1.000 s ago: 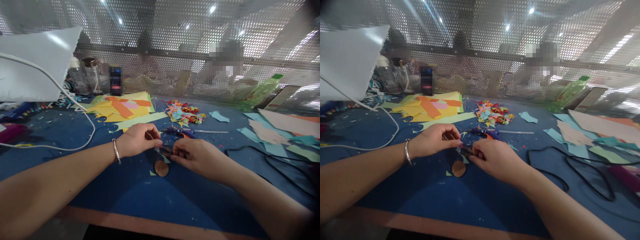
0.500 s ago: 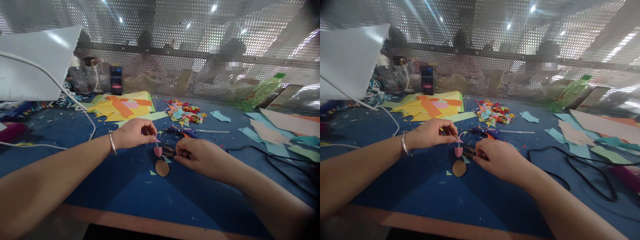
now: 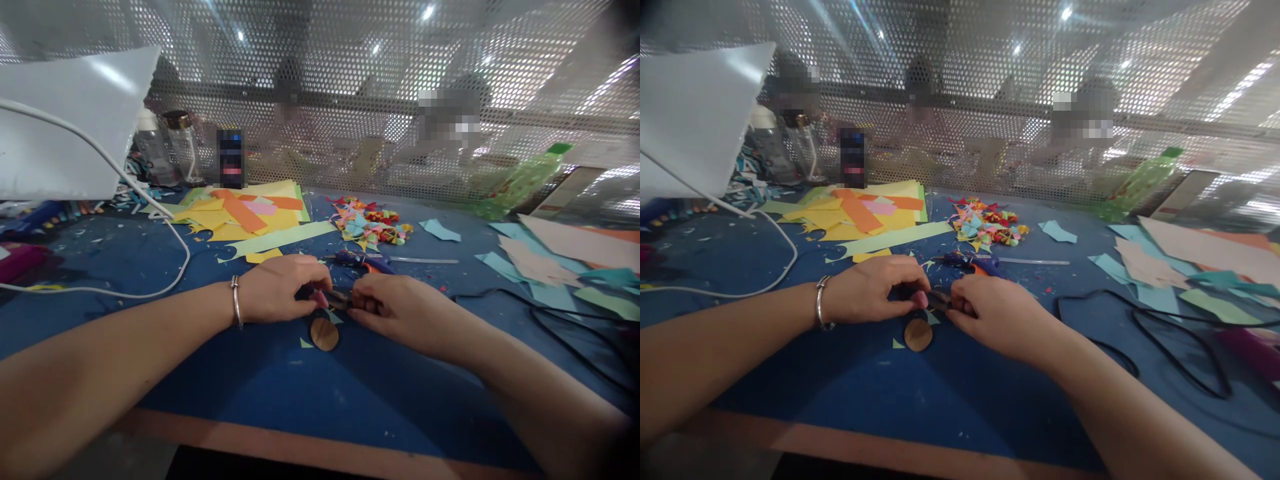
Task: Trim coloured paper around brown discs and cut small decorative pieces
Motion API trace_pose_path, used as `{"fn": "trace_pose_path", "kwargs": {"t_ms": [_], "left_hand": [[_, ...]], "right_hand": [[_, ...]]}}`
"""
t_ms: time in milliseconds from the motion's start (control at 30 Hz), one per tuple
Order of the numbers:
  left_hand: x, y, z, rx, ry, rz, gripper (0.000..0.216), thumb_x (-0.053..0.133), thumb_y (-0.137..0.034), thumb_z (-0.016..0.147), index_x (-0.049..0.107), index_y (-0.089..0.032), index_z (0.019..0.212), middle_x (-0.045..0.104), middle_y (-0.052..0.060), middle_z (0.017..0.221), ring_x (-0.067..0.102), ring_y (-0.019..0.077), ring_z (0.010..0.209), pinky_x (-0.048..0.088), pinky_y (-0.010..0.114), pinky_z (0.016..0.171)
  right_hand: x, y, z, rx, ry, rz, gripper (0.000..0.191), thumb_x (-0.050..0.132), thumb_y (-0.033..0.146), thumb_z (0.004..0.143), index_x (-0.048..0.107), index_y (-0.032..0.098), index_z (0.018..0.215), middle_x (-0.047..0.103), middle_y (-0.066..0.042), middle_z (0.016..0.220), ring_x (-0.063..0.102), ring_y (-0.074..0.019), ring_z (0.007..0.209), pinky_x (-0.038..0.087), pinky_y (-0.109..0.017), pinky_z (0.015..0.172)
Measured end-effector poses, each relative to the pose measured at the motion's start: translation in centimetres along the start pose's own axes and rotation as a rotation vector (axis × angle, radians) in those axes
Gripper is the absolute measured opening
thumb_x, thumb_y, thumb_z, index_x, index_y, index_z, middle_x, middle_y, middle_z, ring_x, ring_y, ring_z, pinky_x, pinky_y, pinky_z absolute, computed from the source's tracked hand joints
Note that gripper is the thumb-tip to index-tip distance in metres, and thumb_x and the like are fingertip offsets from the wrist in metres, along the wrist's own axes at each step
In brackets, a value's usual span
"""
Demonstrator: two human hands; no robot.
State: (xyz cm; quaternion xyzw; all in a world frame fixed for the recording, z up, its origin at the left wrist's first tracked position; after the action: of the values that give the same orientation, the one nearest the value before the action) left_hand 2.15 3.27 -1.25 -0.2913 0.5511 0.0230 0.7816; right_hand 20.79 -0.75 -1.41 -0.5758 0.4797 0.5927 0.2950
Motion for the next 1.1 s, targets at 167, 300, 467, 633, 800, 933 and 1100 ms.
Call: {"fn": "trace_pose_path", "kwargs": {"t_ms": [167,300,467,633,800,933,1100], "left_hand": [[0.1,0.1,0.1,0.026,-0.014,0.002,0.007,0.061,-0.018,0.084,0.068,-0.016,0.087,0.068,0.006,0.089,0.062,0.0179,0.086,0.046,0.030,0.078],[-0.2,0.1,0.1,-0.045,-0.053,-0.112,0.007,0.063,-0.019,0.084,0.069,-0.016,0.085,0.068,0.005,0.087,0.061,0.0164,0.081,0.046,0.030,0.075],[0.0,0.8,0.1,-0.336,-0.147,-0.859,0.018,0.073,-0.028,0.080,0.068,-0.012,0.086,0.067,0.003,0.079,0.059,0.0110,0.070,0.046,0.025,0.068],[0.5,0.7,0.1,-0.510,-0.159,-1.250,0.019,0.080,-0.024,0.073,0.069,-0.011,0.083,0.068,0.004,0.083,0.062,0.0100,0.072,0.048,0.023,0.071],[0.8,0.4,0.2,-0.523,-0.081,-1.405,0.017,0.081,-0.022,0.073,0.067,-0.013,0.079,0.070,0.003,0.080,0.067,0.0115,0.075,0.050,0.023,0.072],[1.1,0.2,0.3,-0.534,-0.083,-1.460,0.015,0.080,-0.019,0.074,0.068,-0.013,0.079,0.071,0.001,0.077,0.067,0.0099,0.070,0.050,0.021,0.070],[1.1,-0.3,0.2,-0.545,-0.253,-1.346,0.009,0.075,-0.013,0.076,0.068,-0.012,0.081,0.071,0.002,0.075,0.066,0.0095,0.067,0.051,0.023,0.069]], "right_hand": [[0.2,-0.2,-0.2,-0.002,-0.003,0.010,0.013,0.055,0.028,0.087,0.055,0.022,0.075,0.061,0.000,0.068,0.054,-0.0161,0.060,0.034,-0.027,0.055],[0.2,-0.2,0.0,0.001,-0.009,0.010,0.015,0.055,0.029,0.088,0.056,0.022,0.075,0.061,0.000,0.068,0.054,-0.0158,0.059,0.035,-0.027,0.055],[-0.4,0.2,-0.1,-0.032,-0.138,0.073,0.016,0.056,0.032,0.089,0.060,0.021,0.078,0.063,-0.001,0.073,0.056,-0.0156,0.062,0.037,-0.026,0.055],[-1.2,0.8,-0.7,-0.087,-0.400,0.239,0.013,0.058,0.032,0.090,0.065,0.020,0.088,0.064,-0.001,0.075,0.056,-0.0133,0.061,0.041,-0.024,0.056],[-1.6,1.6,-1.1,-0.170,-0.504,0.263,0.012,0.059,0.028,0.091,0.067,0.020,0.089,0.065,0.000,0.076,0.056,-0.0120,0.063,0.043,-0.024,0.058],[-1.6,1.9,-1.2,-0.177,-0.516,0.303,0.013,0.057,0.026,0.092,0.068,0.020,0.088,0.067,-0.002,0.078,0.056,-0.0125,0.065,0.044,-0.024,0.061],[-1.4,1.8,-1.1,-0.143,-0.515,0.295,0.012,0.058,0.023,0.091,0.068,0.020,0.085,0.066,-0.002,0.076,0.056,-0.0130,0.064,0.042,-0.024,0.058]]}}
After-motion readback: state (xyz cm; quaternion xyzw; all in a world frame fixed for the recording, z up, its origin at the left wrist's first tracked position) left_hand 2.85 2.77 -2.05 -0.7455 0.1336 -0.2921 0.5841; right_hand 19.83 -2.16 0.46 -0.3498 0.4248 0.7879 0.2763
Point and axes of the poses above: each hand's wrist, its own z-axis towards the middle knuckle, its own x-axis out of the palm, y = z × x, the point moved 3 cm from there along z, towards the middle knuckle
